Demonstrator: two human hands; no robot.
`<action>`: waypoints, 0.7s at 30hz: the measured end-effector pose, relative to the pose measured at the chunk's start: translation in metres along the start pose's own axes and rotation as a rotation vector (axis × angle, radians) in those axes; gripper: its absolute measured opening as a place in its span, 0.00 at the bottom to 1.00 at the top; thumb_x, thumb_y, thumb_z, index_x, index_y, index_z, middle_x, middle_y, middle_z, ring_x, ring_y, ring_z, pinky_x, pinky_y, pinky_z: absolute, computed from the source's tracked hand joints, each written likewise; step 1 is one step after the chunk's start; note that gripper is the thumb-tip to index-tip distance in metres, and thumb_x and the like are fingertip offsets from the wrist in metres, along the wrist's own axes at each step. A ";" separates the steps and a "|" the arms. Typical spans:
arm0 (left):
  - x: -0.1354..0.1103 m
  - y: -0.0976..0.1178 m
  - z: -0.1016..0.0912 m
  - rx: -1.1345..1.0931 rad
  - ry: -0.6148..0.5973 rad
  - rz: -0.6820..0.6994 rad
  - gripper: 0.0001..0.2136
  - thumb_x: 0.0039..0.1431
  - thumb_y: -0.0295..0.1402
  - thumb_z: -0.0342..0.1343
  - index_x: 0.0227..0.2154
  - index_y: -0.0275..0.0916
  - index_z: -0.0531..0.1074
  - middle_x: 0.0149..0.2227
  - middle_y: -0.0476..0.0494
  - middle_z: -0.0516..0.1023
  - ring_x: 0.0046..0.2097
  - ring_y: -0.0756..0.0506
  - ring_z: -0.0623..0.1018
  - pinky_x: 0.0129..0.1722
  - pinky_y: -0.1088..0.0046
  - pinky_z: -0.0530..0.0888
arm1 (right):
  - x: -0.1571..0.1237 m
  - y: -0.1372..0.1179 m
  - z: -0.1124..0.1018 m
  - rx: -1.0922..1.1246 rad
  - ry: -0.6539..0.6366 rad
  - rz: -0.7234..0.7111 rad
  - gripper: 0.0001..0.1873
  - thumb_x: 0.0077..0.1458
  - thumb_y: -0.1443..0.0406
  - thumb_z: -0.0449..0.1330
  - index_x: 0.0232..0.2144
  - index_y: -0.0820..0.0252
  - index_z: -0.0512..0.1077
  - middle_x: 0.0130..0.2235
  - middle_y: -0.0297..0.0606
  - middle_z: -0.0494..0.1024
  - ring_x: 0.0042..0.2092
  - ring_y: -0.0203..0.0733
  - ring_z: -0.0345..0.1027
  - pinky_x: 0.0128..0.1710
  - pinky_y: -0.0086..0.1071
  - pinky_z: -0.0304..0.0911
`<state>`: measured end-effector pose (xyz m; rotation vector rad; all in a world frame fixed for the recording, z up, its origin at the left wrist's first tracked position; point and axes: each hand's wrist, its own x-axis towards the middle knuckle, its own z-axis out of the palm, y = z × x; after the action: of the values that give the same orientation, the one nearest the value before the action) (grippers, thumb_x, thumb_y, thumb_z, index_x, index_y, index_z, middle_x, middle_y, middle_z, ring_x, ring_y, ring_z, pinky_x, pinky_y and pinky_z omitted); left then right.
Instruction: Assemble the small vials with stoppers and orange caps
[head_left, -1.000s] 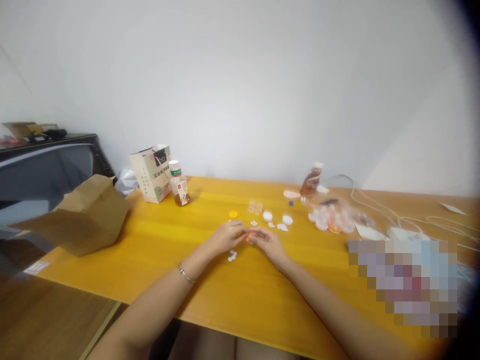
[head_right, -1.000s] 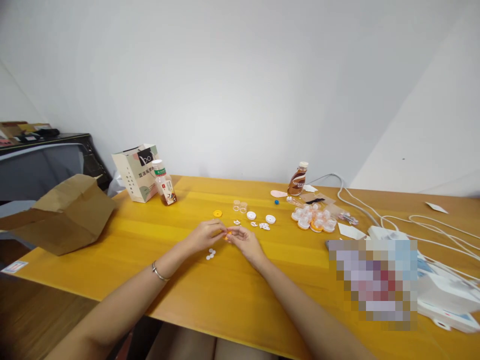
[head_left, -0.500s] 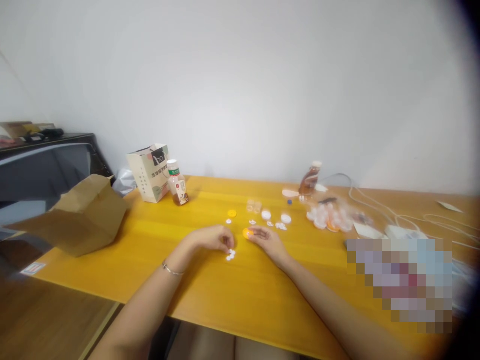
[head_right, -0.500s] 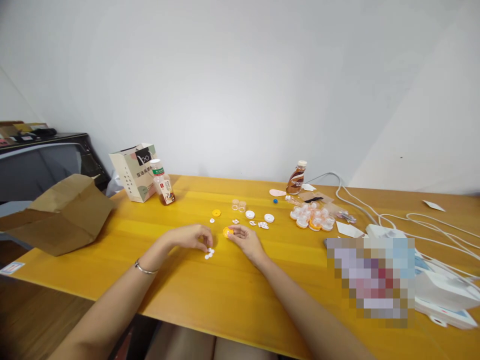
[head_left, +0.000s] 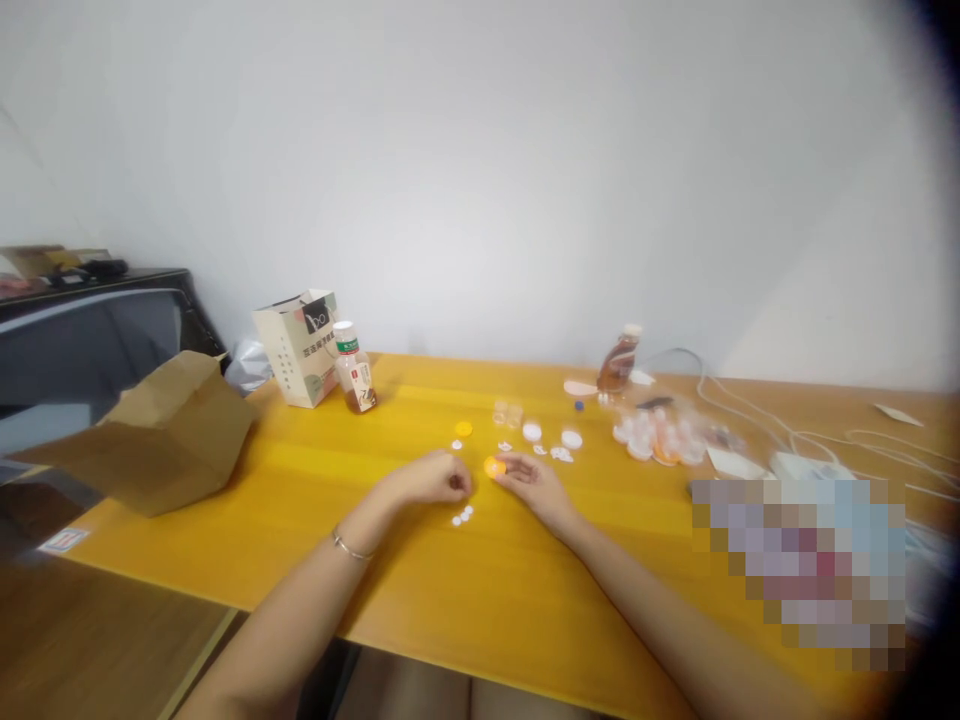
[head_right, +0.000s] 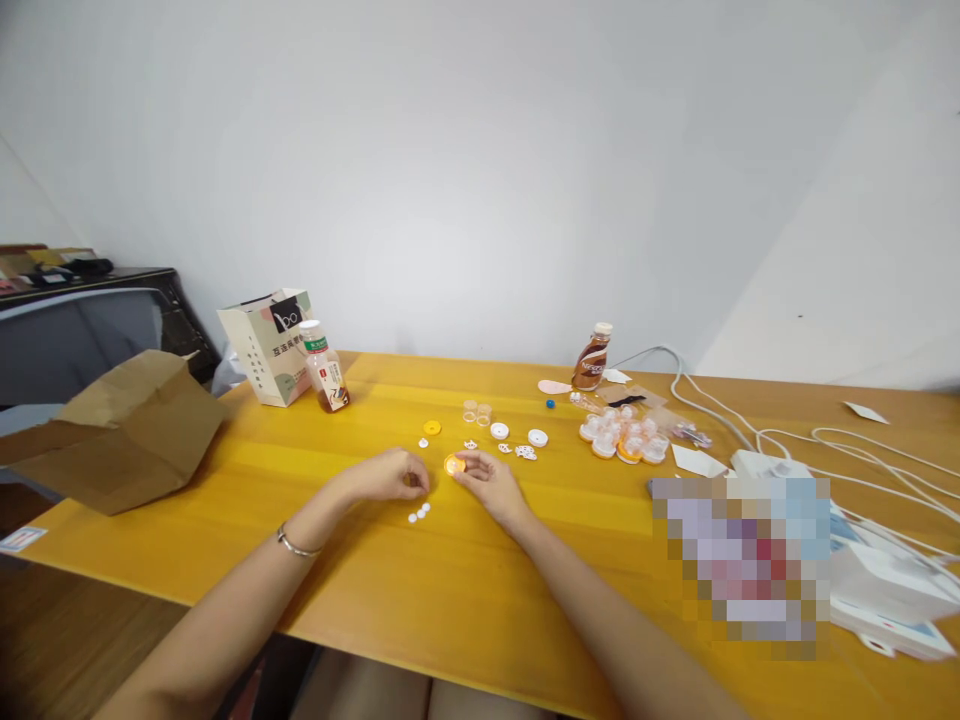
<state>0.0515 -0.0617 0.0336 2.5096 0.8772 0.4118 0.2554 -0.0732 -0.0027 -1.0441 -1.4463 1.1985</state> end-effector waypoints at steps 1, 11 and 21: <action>0.002 0.002 0.002 0.003 0.063 -0.010 0.07 0.46 0.24 0.51 0.26 0.36 0.74 0.27 0.48 0.76 0.29 0.51 0.73 0.32 0.79 0.67 | 0.000 0.000 0.000 0.003 0.002 -0.005 0.17 0.37 0.60 0.64 0.33 0.59 0.71 0.35 0.38 0.76 0.37 0.40 0.70 0.44 0.38 0.62; 0.020 0.014 0.024 -0.103 0.466 -0.086 0.06 0.52 0.29 0.51 0.29 0.37 0.74 0.31 0.46 0.76 0.34 0.50 0.72 0.37 0.76 0.67 | -0.001 -0.001 0.003 0.061 -0.001 -0.033 0.17 0.38 0.60 0.64 0.33 0.59 0.70 0.36 0.37 0.75 0.37 0.40 0.71 0.43 0.37 0.63; 0.026 0.011 0.033 -0.164 0.545 -0.246 0.05 0.47 0.32 0.56 0.24 0.35 0.73 0.25 0.48 0.70 0.28 0.52 0.68 0.30 0.77 0.66 | -0.003 -0.003 0.006 0.044 -0.001 -0.081 0.17 0.39 0.57 0.63 0.34 0.58 0.70 0.39 0.38 0.74 0.38 0.41 0.70 0.44 0.38 0.63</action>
<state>0.0900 -0.0626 0.0143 2.1287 1.2741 1.0642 0.2500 -0.0779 -0.0005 -0.9461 -1.4436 1.1675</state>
